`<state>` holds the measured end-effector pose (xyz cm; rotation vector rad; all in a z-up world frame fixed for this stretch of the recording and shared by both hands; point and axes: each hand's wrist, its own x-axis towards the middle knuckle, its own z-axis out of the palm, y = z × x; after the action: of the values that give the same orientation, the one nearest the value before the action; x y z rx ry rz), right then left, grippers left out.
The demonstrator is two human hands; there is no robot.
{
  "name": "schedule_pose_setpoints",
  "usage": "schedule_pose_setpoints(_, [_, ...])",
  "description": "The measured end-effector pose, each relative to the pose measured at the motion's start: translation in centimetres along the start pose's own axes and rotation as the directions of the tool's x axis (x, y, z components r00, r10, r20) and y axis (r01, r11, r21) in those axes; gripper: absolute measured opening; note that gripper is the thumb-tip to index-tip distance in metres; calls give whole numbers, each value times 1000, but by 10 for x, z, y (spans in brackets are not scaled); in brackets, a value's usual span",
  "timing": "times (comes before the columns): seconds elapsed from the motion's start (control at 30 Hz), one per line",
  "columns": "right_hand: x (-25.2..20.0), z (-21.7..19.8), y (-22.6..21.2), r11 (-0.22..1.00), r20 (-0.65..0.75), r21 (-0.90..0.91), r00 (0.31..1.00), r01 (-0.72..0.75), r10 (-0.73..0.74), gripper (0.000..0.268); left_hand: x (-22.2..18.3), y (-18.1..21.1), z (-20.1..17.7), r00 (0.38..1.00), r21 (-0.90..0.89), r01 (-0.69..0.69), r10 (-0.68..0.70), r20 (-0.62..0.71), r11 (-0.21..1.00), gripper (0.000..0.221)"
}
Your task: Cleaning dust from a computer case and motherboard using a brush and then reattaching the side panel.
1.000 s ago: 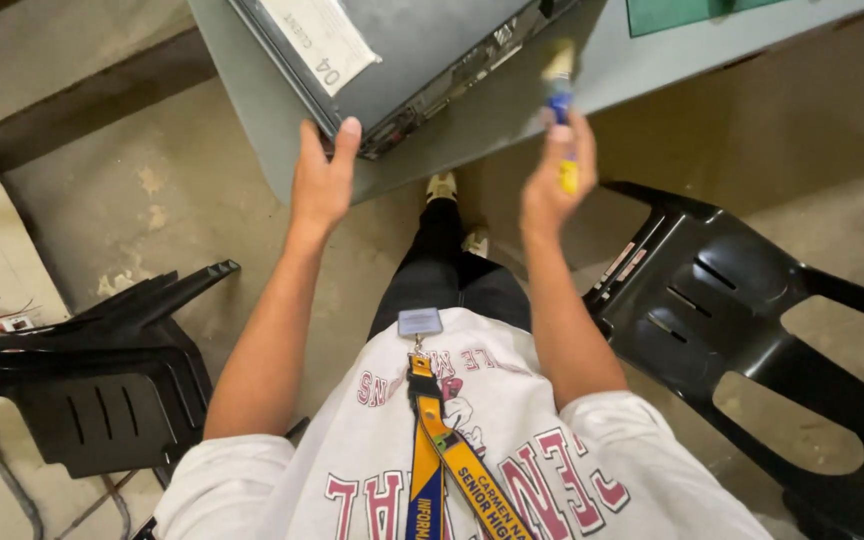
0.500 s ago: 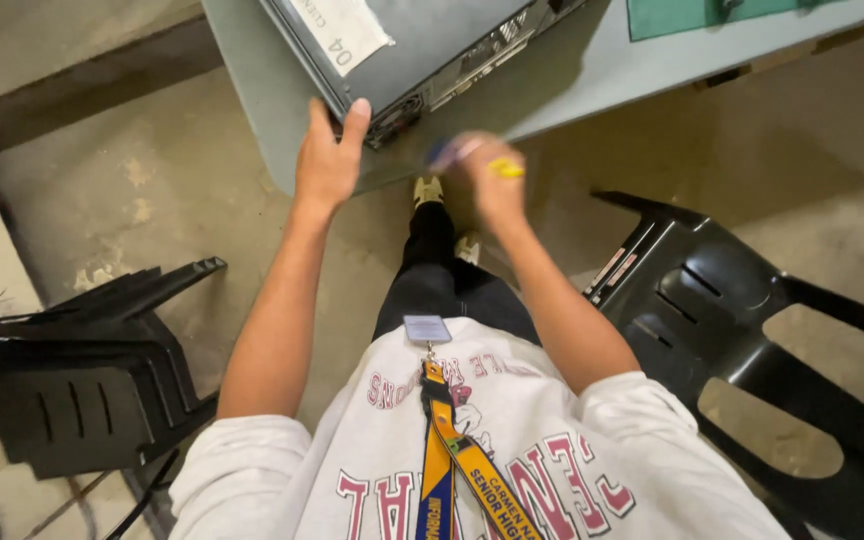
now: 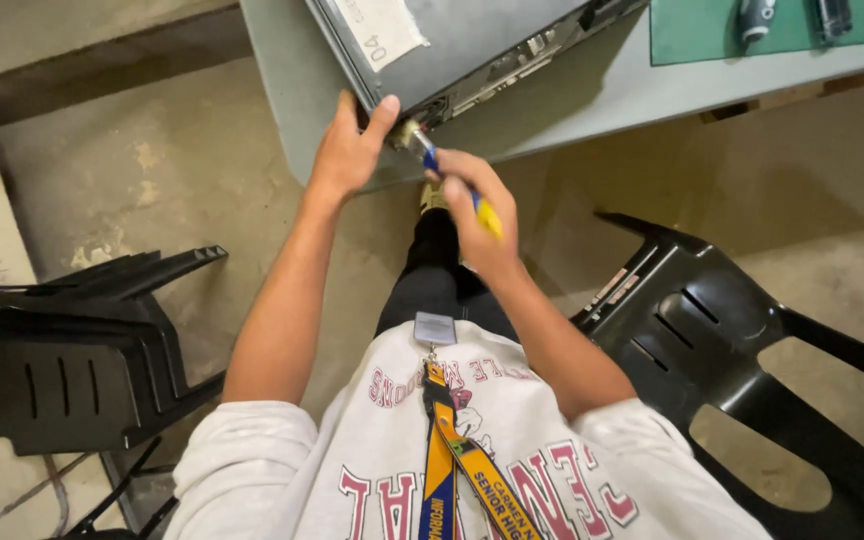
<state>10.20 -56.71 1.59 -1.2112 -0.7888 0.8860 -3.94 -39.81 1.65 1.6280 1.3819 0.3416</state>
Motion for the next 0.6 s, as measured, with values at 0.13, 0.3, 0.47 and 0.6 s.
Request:
schedule_pose_setpoints(0.13, [-21,-13,33,856,272,-358,919,373,-287,30,10,-5,-3,995,-139,11,3,103,990,68])
schedule_pose_setpoints(0.3, [-4,-32,74,861,247,-464,964,208,-100,22,26,-18,-5,974,-227,-139,175,144,964,71])
schedule_pose_setpoints(0.47, [-9,-22,65,682,271,-427,804,593,-530,29,4,5,-14,982,-214,15,25,186,977,79])
schedule_pose_setpoints(0.6, [-20,-12,80,739,284,-430,854,519,-436,27,-12,29,-23,969,-175,-16,59,241,984,102])
